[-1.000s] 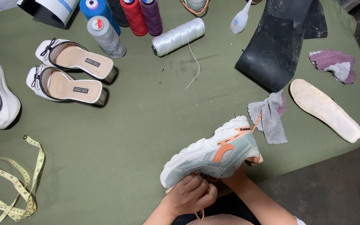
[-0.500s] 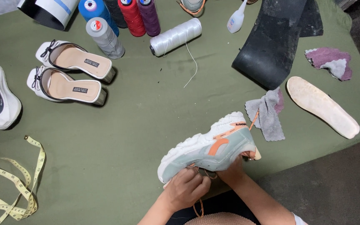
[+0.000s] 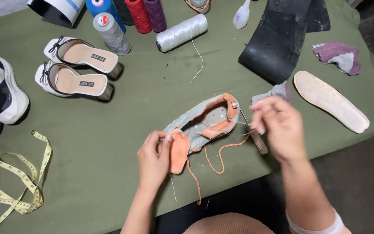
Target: Hand-sewing the interior lining of a grey and orange sneaker using a stitching awl on a repair bench.
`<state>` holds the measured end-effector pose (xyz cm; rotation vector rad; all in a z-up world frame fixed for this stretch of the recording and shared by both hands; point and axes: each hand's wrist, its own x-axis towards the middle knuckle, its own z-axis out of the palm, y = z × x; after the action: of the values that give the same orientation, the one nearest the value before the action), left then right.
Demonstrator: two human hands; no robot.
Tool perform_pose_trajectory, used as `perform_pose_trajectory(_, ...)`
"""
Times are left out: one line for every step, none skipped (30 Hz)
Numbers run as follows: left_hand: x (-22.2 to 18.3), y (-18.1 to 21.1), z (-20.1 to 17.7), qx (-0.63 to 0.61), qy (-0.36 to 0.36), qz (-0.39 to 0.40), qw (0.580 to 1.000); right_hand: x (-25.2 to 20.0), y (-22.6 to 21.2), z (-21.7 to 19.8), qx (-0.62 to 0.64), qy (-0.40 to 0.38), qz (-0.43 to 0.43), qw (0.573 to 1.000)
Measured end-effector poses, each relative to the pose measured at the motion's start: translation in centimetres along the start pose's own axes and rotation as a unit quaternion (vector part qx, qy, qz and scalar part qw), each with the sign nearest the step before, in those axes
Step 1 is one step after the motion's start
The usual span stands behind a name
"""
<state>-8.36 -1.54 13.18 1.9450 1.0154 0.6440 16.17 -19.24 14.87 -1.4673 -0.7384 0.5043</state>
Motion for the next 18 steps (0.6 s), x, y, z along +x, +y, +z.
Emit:
perform_pose_trajectory(-0.6,0.1,-1.0,-0.005,-0.068,-0.056,0.996,-0.1,0.1,-2.5,0.088,0.028,0.042,0.995)
perform_pose_trajectory(-1.1,0.2,-1.9,-0.011,-0.135,-0.112,0.984,-0.1,0.2,-5.0,0.175,0.056,0.083,0.979)
perform_pose_trajectory(-2.2,-0.1,-2.8,-0.012,-0.135,-0.11,0.985,-0.2,0.7,-7.4,0.175,0.056,0.081,0.98)
perform_pose_trajectory(-3.2,-0.3,-3.6,0.014,-0.189,-0.125,0.974,-0.2,1.2,-9.8,0.236,0.054,0.082,0.967)
perform_pose_trajectory(-4.3,-0.5,-4.5,0.042,-0.243,-0.139,0.959,-0.3,1.7,-12.3,0.296,0.052,0.083,0.95)
perform_pose_trajectory(-5.4,-1.6,-4.7,0.042,-0.243,-0.138,0.959,-0.3,2.4,-14.0,0.296,0.053,0.081,0.95)
perform_pose_trajectory(-6.7,-2.7,-5.1,0.043,-0.306,-0.131,0.942,-0.5,3.1,-15.6,0.315,0.083,0.099,0.94)
perform_pose_trajectory(-8.0,-3.9,-5.4,0.045,-0.369,-0.124,0.92,-0.7,3.8,-17.3,0.333,0.113,0.117,0.929)
perform_pose_trajectory(-9.0,-5.0,-5.3,0.045,-0.367,-0.124,0.921,-0.7,4.6,-18.1,0.335,0.112,0.117,0.928)
perform_pose_trajectory(-10.0,-6.1,-5.2,0.099,-0.417,-0.162,0.889,-0.7,5.3,-18.8,0.332,0.156,0.133,0.921)
perform_pose_trajectory(-11.1,-7.2,-5.1,0.153,-0.464,-0.201,0.849,-0.8,6.0,-19.6,0.33,0.201,0.15,0.91)
perform_pose_trajectory(-12.8,-10.0,-4.5,0.154,-0.463,-0.201,0.849,-1.0,7.5,-20.3,0.331,0.2,0.15,0.91)
perform_pose_trajectory(-14.5,-12.7,-3.9,0.202,-0.514,-0.19,0.812,-1.2,8.8,-21.1,0.193,0.231,0.181,0.936)
perform_pose_trajectory(-16.3,-15.5,-3.3,0.249,-0.561,-0.178,0.769,-1.4,10.2,-22.0,0.053,0.258,0.211,0.941)
perform_pose_trajectory(-16.1,-16.2,-3.4,0.249,-0.561,-0.177,0.77,-2.1,9.9,-20.7,0.054,0.258,0.21,0.942)
perform_pose_trajectory(-15.9,-16.9,-3.6,0.254,-0.535,-0.123,0.796,-2.8,9.7,-19.4,-0.261,0.291,0.087,0.916)
perform_pose_trajectory(-15.8,-17.6,-3.7,0.257,-0.507,-0.069,0.82,-3.5,9.4,-18.2,-0.547,0.286,-0.046,0.785)
perform_pose_trajectory(-15.6,-18.2,-3.9,0.257,-0.506,-0.068,0.82,-3.8,8.3,-16.0,-0.547,0.286,-0.047,0.785)
